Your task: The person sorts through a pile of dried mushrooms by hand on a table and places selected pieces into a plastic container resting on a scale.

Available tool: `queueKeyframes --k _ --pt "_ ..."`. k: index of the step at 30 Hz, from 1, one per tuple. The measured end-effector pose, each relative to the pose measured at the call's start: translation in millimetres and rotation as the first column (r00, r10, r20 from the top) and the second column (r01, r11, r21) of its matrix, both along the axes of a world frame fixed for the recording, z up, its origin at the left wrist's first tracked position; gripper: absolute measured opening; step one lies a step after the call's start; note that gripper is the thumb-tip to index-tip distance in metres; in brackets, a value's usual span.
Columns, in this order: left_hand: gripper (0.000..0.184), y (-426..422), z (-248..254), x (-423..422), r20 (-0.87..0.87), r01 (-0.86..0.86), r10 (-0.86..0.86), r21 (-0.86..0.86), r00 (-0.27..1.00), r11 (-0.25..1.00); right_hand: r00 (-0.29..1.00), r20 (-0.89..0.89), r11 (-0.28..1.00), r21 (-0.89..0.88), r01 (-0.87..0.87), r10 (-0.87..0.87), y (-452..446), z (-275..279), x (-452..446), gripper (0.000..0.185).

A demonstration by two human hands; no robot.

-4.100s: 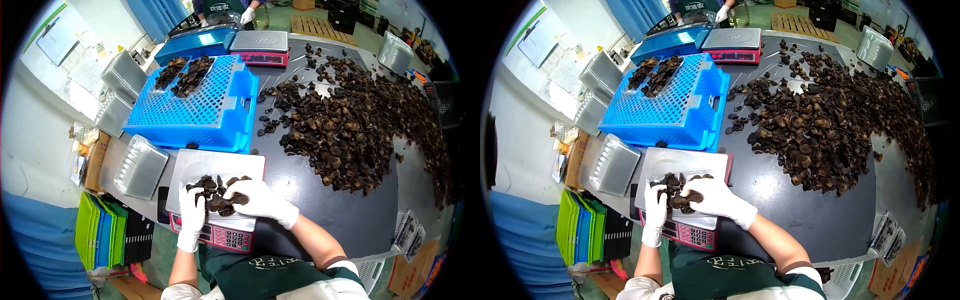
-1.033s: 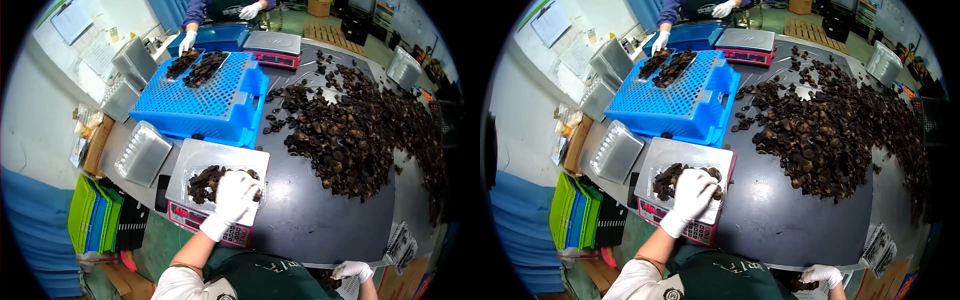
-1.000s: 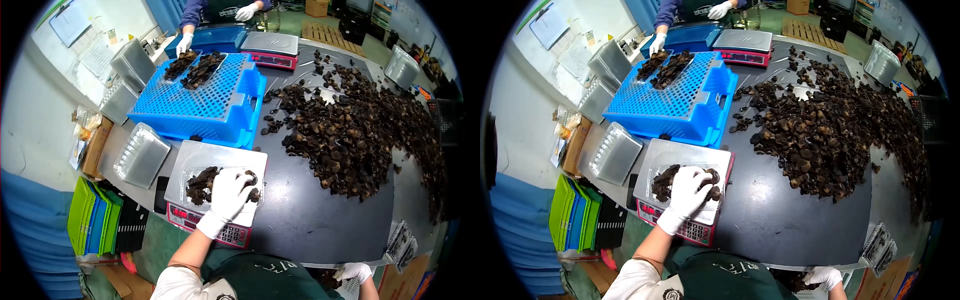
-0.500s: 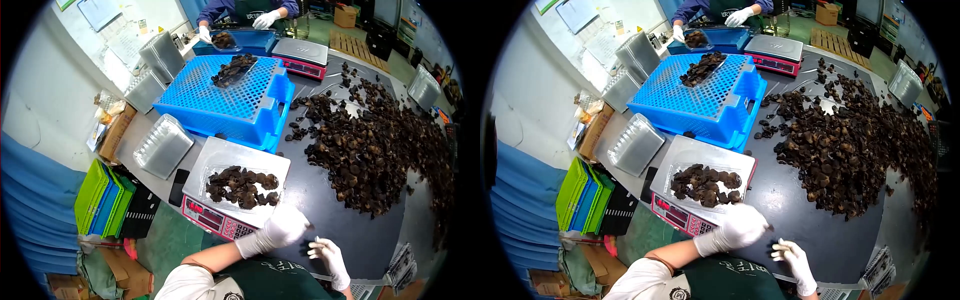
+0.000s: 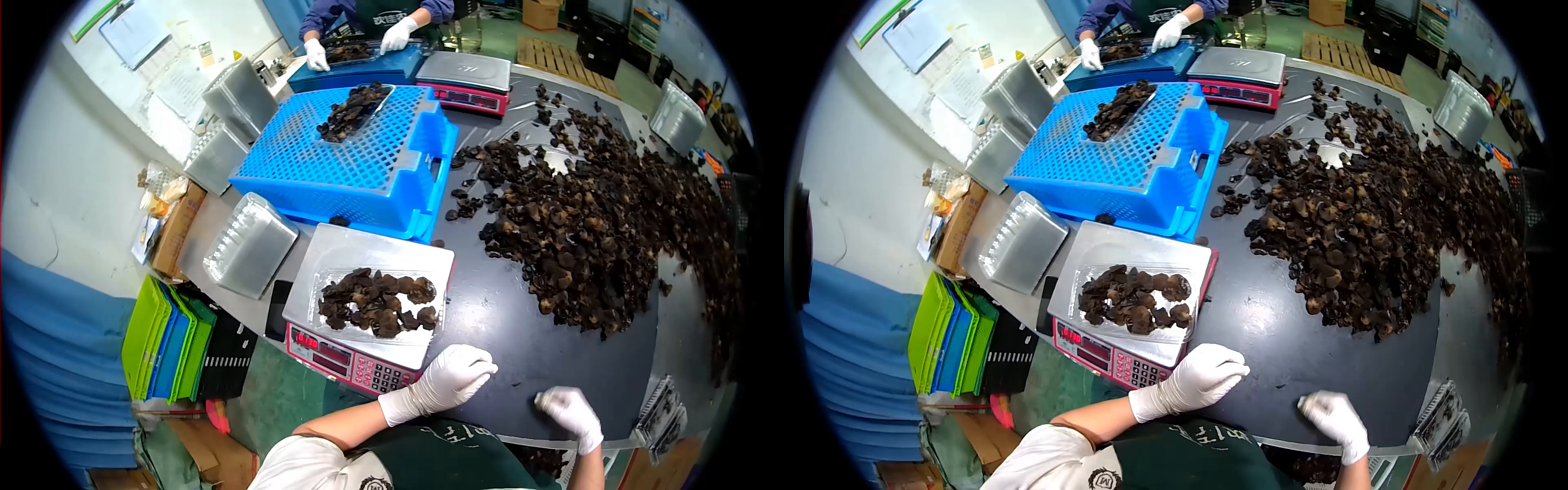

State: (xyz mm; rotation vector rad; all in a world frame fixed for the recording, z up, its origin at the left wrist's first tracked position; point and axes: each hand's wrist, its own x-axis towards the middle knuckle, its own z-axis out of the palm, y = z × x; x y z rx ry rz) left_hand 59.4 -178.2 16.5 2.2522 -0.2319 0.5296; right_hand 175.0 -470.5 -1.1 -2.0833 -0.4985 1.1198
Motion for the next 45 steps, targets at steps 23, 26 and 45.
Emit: queueKeyframes --k 23,26,45 --pt "0.014 157.9 25.0 -51.6 -0.036 -0.702 0.742 0.296 0.670 0.648 0.634 0.772 0.994 0.034 -0.103 0.039 107.4 -46.0 22.5 0.036" --pt "0.018 166.2 25.7 -39.0 0.012 -0.529 0.617 0.529 0.787 0.664 0.716 0.694 0.979 0.187 -0.081 -0.073 101.3 -32.7 19.9 0.034" --pt "0.013 37.0 42.0 -18.1 -0.306 -0.199 0.221 0.103 0.926 0.975 0.697 0.648 0.951 0.205 0.230 -0.308 -8.7 -13.4 28.5 0.025"
